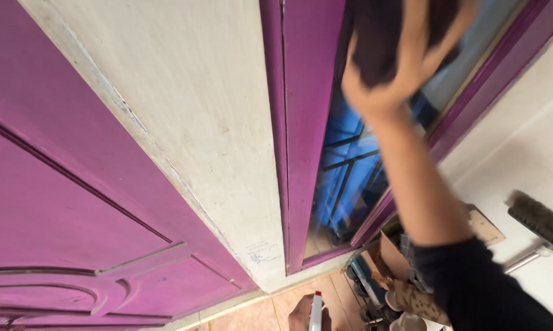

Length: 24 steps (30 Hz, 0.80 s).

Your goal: The person cleans a vertical mirror mounted on a purple door using a spray bottle and a squeegee. They repeatedly spray the surface and wipe it with the squeegee, occasionally using a dark cloth to wipe the glass.

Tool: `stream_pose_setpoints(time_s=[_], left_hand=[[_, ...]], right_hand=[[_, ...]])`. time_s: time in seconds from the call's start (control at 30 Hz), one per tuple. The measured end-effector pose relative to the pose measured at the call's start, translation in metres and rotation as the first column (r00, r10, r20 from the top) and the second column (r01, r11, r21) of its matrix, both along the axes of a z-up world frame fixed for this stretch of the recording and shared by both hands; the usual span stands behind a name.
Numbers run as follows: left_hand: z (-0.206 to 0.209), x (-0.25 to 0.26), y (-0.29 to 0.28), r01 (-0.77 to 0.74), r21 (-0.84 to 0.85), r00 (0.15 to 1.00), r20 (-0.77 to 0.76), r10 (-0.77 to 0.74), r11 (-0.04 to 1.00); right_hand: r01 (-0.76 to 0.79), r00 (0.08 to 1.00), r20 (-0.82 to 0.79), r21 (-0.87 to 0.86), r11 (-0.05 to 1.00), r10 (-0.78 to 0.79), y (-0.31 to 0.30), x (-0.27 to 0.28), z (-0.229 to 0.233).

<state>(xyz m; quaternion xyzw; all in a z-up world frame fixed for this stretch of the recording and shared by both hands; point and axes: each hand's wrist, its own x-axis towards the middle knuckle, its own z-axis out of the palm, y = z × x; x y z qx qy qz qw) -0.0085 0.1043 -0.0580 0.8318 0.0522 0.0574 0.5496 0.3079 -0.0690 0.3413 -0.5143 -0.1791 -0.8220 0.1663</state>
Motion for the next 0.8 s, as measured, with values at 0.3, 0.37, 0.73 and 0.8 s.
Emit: stream_pose_setpoints(time_s=[0.3,0.37,0.73,0.8], left_hand=[[0.002,-0.015,0.026,-0.047,0.035,0.985,0.167,0.041,0.998],[0.003,-0.015,0.032,-0.006,0.022,0.990,0.143,0.003,1.000],[-0.004,-0.033,0.041,-0.006,0.033,0.993,0.121,0.001,0.999],[-0.021,-0.034,0.040,0.037,0.032,0.992,0.122,-0.040,0.999]], right_hand=[[-0.163,0.913,-0.404,-0.218,0.962,0.063,0.001,-0.065,-0.271],[-0.074,0.923,-0.384,-0.218,0.973,-0.016,-0.001,-0.070,-0.311],[0.006,0.521,-0.673,0.619,0.786,0.525,-0.082,-0.050,-0.253],[0.091,0.782,-0.620,0.015,0.996,-0.062,-0.102,-0.044,-0.173]])
